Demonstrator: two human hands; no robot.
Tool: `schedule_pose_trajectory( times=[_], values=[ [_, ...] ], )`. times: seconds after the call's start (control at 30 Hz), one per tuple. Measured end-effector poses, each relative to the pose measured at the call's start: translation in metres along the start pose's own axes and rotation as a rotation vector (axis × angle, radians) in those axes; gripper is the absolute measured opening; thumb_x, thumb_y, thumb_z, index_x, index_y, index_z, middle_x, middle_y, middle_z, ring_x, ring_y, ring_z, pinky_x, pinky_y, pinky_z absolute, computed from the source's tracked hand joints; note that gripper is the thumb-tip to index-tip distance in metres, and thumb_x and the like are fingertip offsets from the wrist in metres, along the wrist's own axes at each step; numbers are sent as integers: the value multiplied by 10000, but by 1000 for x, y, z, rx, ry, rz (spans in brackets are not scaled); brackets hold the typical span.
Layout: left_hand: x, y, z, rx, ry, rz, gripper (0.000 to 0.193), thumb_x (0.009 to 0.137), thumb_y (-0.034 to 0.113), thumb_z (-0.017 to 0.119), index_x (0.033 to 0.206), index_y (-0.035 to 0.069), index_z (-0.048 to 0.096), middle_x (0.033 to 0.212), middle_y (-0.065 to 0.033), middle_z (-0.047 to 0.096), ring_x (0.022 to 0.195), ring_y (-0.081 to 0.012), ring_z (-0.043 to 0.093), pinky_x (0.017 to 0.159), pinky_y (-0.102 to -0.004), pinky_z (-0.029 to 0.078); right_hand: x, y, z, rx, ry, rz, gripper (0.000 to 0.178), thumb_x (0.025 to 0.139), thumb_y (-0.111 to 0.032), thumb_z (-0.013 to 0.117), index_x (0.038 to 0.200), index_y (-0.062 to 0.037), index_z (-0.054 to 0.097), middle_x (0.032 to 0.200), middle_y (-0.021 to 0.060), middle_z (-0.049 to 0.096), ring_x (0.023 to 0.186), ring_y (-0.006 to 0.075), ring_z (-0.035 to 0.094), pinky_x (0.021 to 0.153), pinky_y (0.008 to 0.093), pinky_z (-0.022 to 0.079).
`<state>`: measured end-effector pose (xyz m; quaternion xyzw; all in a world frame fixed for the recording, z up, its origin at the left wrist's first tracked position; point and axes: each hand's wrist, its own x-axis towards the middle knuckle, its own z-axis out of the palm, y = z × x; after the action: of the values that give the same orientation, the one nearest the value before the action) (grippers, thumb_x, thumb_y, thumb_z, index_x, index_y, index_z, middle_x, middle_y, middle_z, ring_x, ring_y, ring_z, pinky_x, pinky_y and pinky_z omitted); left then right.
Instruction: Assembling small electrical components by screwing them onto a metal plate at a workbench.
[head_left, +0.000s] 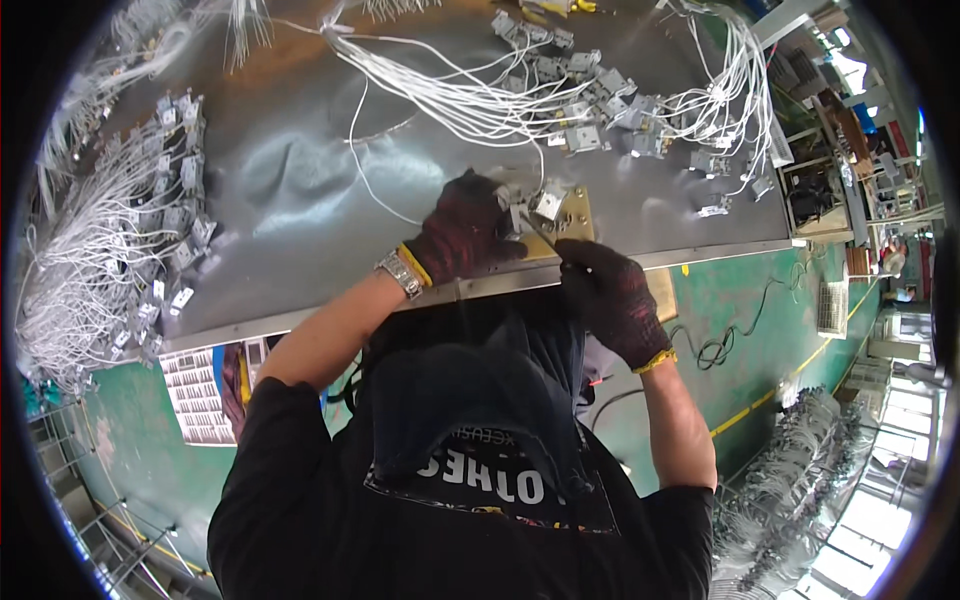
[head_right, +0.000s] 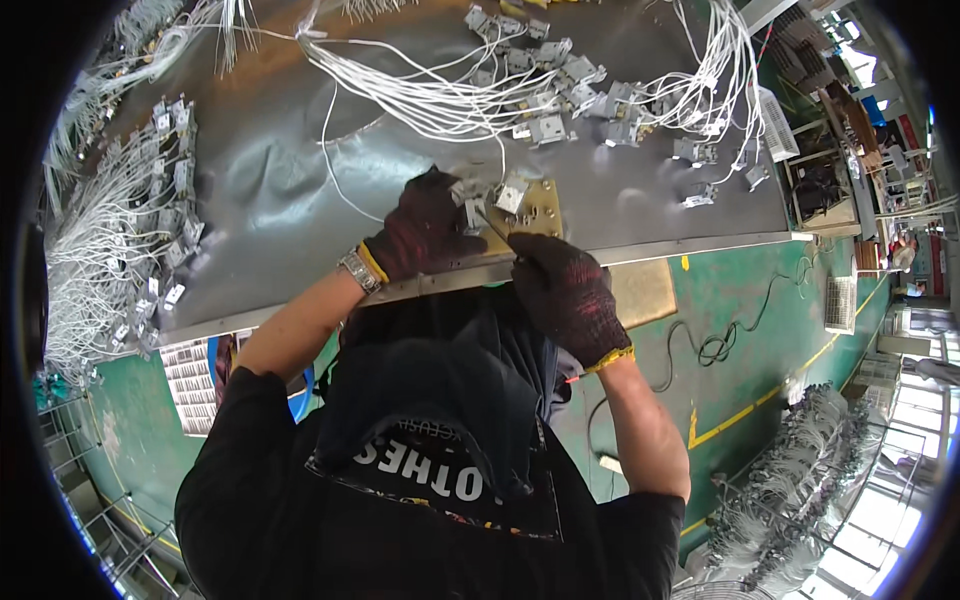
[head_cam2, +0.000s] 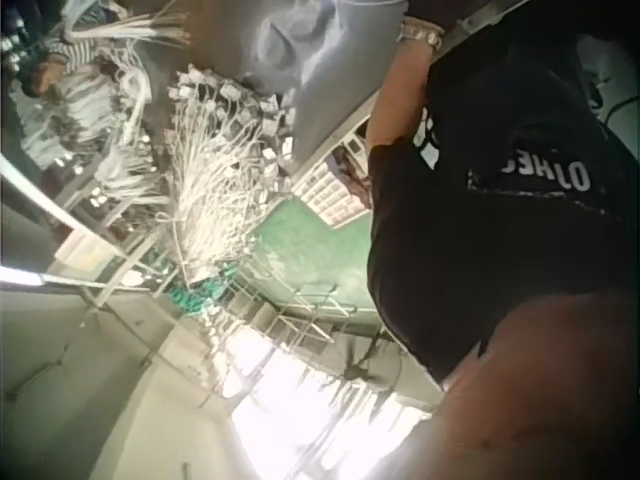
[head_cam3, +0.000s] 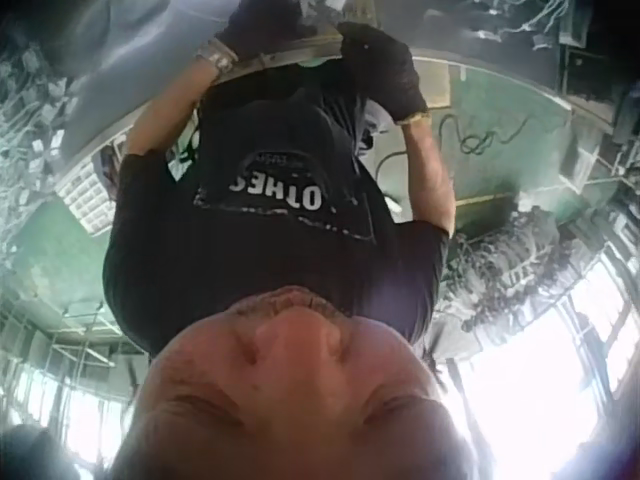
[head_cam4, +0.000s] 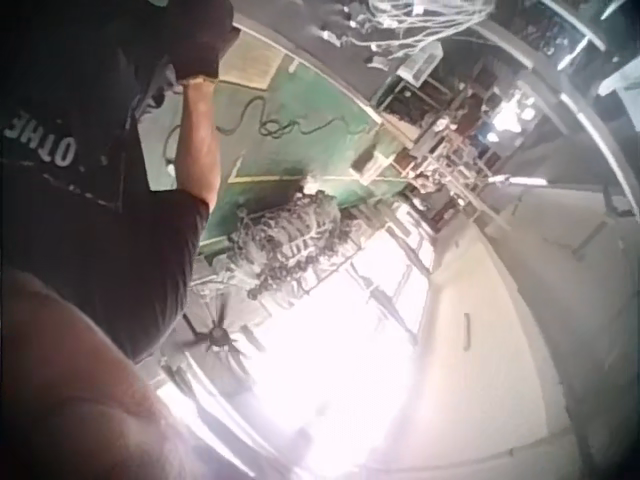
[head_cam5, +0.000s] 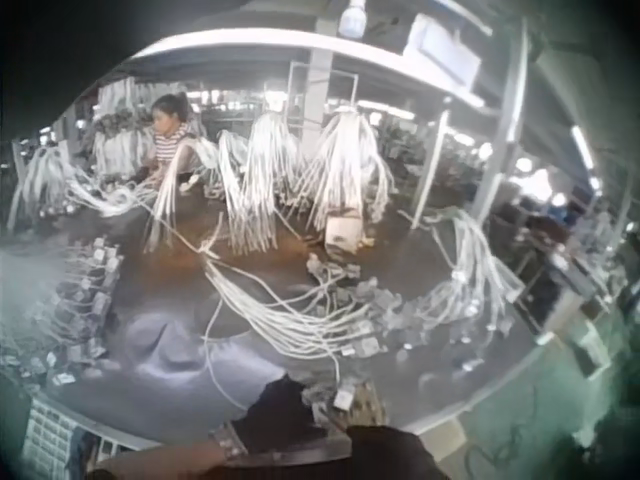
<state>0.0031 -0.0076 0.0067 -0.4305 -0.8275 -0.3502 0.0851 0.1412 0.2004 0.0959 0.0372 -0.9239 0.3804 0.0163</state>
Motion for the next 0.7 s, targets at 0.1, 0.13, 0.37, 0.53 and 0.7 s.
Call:
schedule_pose_trajectory(
  times=[0.1, 0.13, 0.37, 0.53, 0.7],
  values=[
    [3, 7, -8, 52, -223, -165, 559, 712, 550, 801, 1011, 83, 737, 1014, -201, 729, 1177, -417, 619, 1074, -503, 427, 1, 2, 1, 24, -25, 48, 286, 952, -63, 664, 1229, -13, 717, 1111, 163, 750, 1001, 207, 723, 861, 331, 564],
    [1, 7, -8, 48, -244, -166, 640, 720, 508, 815, 1201, 107, 684, 983, -160, 733, 1155, -392, 630, 1071, -491, 426, 1, 0, 0, 24, -35, 50, 286, 952, -63, 664, 1229, -13, 717, 1111, 163, 750, 1001, 207, 723, 861, 331, 564],
    [-13, 0, 6, -56, -121, -120, 659, 764, 417, 822, 1328, 125, 644, 837, -25, 692, 1015, -284, 663, 1084, -478, 433, -2, -1, -4, 33, -76, 41, 294, 967, -55, 644, 1251, -15, 707, 1094, 129, 748, 953, 169, 703, 843, 311, 563],
    [-15, 3, 3, 3, 75, 8, 599, 773, 405, 809, 1278, 119, 658, 892, -49, 699, 1033, -307, 663, 1098, -487, 420, -3, -2, -8, 32, -134, 116, 326, 966, -47, 641, 1287, -22, 693, 1084, 118, 745, 967, 144, 695, 850, 308, 563],
    [-14, -2, 9, 32, 136, 24, 559, 779, 395, 799, 1246, 121, 663, 908, -67, 699, 1048, -317, 663, 1098, -485, 424, -3, -3, -7, -19, -105, 28, 362, 952, -21, 636, 1312, -22, 678, 1057, 136, 738, 959, 193, 708, 871, 325, 559]
  ],
)
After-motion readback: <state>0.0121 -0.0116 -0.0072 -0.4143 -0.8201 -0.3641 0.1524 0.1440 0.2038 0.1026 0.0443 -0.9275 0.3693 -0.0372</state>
